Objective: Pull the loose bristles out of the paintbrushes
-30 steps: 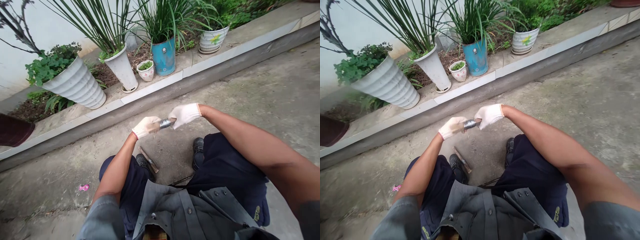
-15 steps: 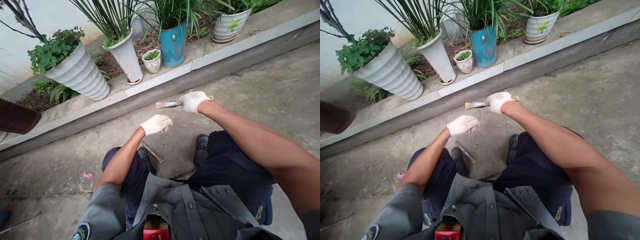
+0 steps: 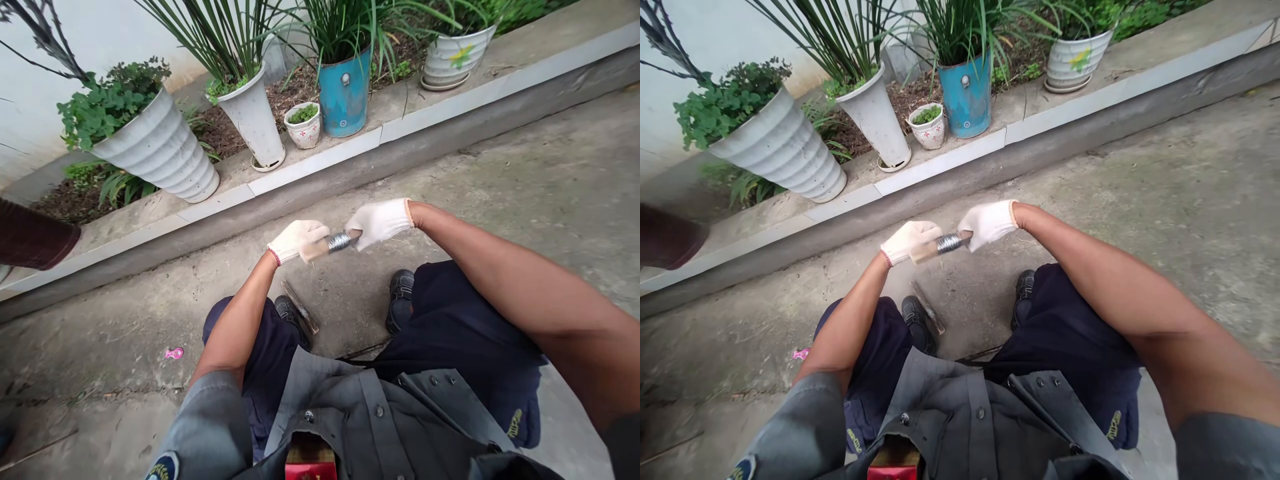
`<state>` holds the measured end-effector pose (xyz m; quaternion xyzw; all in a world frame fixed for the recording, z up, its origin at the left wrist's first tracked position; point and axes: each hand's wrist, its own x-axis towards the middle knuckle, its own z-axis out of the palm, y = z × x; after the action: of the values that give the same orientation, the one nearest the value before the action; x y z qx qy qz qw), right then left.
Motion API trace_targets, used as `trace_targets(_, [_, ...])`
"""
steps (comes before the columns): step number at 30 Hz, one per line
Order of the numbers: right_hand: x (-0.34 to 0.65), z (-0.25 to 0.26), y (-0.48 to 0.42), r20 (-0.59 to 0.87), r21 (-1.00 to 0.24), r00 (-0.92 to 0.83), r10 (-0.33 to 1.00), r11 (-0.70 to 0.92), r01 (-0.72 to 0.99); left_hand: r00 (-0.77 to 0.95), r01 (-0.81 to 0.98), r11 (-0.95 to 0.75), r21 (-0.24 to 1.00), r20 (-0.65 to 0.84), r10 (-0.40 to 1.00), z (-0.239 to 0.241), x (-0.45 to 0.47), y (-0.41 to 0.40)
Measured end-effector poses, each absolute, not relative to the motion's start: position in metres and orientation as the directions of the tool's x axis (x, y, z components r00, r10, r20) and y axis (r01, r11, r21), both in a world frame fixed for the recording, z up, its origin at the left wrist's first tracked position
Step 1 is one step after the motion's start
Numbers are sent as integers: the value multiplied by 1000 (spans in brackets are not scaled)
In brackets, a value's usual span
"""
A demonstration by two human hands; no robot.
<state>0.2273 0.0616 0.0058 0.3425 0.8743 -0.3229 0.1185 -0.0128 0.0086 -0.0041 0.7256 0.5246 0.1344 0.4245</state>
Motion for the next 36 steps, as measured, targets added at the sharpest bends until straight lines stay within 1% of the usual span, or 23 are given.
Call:
trace_targets(2, [230, 15, 64, -334, -514, -718, 611, 520, 682, 400, 592, -48, 805, -242, 884, -3, -9, 8])
trace_targets(3, [230, 18, 65, -290, -530, -690, 663, 489, 693, 381, 588, -31, 809, -243, 892, -3, -6, 7])
trace_targets(6, [227, 22, 71, -214, -570, -578, 788, 380, 728, 352, 646, -45, 762, -245, 903, -3, 3, 4])
trace_targets(8, [225, 20, 78, -200, -542, -485, 851, 316, 779, 362, 683, -56, 728, -271, 892, -6, 8, 1])
trace_targets(10, [224, 13, 85, -166, -450, -418, 893, 309, 838, 372, 710, -56, 702, -306, 876, -11, 11, -1])
trace_targets(13, [223, 1, 93, -146, -249, -359, 922, 317, 915, 416, 748, -101, 656, -344, 842, -16, 14, -3])
trace_targets(15, [222, -6, 94, -209, -117, -352, 912, 334, 935, 443, 770, -147, 621, -354, 824, -17, 14, -3])
trace_targets(17, [219, -12, 90, -307, -13, -363, 880, 377, 926, 435, 798, -176, 576, -348, 831, -15, 13, -2])
trace_targets(18, [218, -15, 87, -353, 18, -381, 855, 414, 910, 430, 813, -196, 548, -338, 837, -13, 13, -1])
trace_targets(20, [214, -20, 79, -422, 40, -452, 786, 515, 857, 436, 836, -253, 486, -309, 845, -10, 10, 2])
trace_targets(22, [210, -23, 71, -470, 32, -533, 703, 617, 786, 451, 842, -300, 448, -278, 848, -7, 7, 4])
trace_targets(24, [209, -23, 65, -511, -11, -593, 622, 686, 728, 441, 836, -291, 465, -255, 861, -6, 2, 6])
trace_targets(25, [209, -22, 63, -529, -52, -618, 581, 705, 707, 423, 831, -262, 490, -250, 871, -5, 0, 7])
trace_targets(28, [218, -11, 61, -518, -260, -725, 455, 724, 640, 372, 788, -150, 597, -269, 888, -5, -6, 10])
trace_targets(30, [226, -2, 61, -446, -387, -788, 425, 702, 598, 371, 749, -124, 651, -258, 892, -6, -8, 12])
trace_targets(31, [230, 3, 62, -401, -435, -802, 442, 679, 591, 378, 727, -123, 676, -244, 893, -6, -8, 13])
trace_targets(33, [235, 11, 65, -311, -490, -786, 534, 619, 614, 384, 686, -119, 718, -219, 897, -8, -6, 13])
trace_targets(35, [236, 16, 70, -237, -498, -715, 658, 549, 671, 368, 653, -83, 753, -219, 904, -10, -2, 12])
trace_targets(36, [235, 17, 73, -209, -484, -665, 718, 515, 708, 357, 650, -67, 757, -227, 906, -12, 0, 11])
